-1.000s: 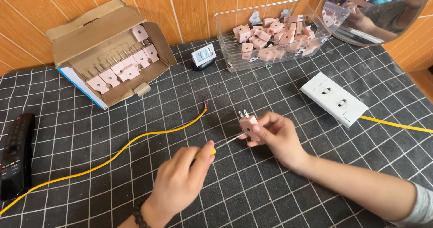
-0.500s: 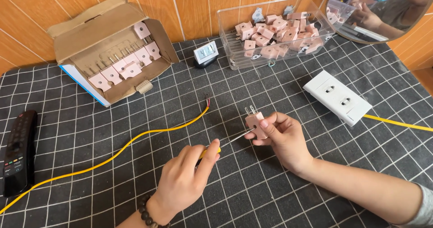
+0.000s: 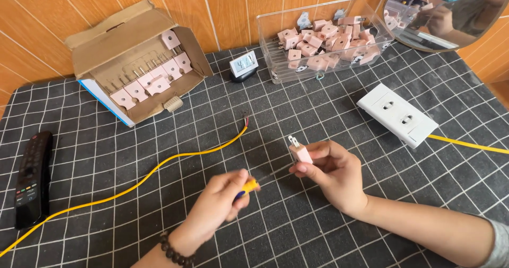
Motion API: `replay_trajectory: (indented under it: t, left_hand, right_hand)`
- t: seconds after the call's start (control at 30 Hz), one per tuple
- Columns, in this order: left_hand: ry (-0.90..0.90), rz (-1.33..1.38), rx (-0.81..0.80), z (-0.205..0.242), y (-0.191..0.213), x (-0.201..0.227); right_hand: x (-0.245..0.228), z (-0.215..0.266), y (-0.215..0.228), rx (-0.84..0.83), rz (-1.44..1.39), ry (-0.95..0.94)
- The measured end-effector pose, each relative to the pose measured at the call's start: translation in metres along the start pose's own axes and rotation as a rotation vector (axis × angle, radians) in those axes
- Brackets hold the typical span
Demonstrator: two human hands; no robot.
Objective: The person assembles a two-prong electrical plug by inserting exposed wires into terminals, tightening screws with a screwdriver, and closing the plug housing. The completed plug is then inserted into a white power strip.
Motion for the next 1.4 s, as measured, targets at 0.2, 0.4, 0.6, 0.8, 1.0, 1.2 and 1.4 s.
replay_trajectory:
  t: [0.2, 0.4, 0.6, 0.8, 1.0, 1.2, 1.4]
  left_hand:
    - [-1.082, -0.873, 0.087, 0.056, -0.027, 0.082]
    - [-1.165, -0.919, 0.146, 0.064, -0.037, 0.072]
    - [0.162, 0.342, -0.172, 0.006, -0.013, -0.007]
    - [-0.14, 0.236, -0.15, -0.005, 0.001, 0.011]
    - [-0.733, -0.405, 0.07, 0.034, -0.003, 0.067]
    - [-0.183, -0.216, 0.113, 0.007, 0.009, 0.028]
    - [-0.864, -0.598, 0.049, 0.04, -0.016, 0.083]
  right_hand:
    - [0.031, -0.007, 0.015, 0.089, -0.067, -0.293]
    - [0.0, 0.001, 0.011, 0.131, -0.027, -0.115]
    - [-0.031, 0.008, 0.004, 0.037, 0.202, 0.254]
    - [-0.006, -0.004, 0.011, 0.034, 0.031, 0.044]
    - [-0.011, 0.002, 0.008, 0.053, -0.033, 0.068]
    - [-0.008, 0.007, 0.005, 0.011, 0.068, 0.112]
    - [0.014, -0.006, 0.012, 0.108, -0.092, -0.153]
Point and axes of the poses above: each hand's wrist, its own z-axis away from the middle knuckle, its own y-axis out of the back of the hand, x = y × z, the point moved 10 cm from there along -z, towards the middle knuckle, and after that the axes turned 7 degrees about z, right-handed, at the moved point
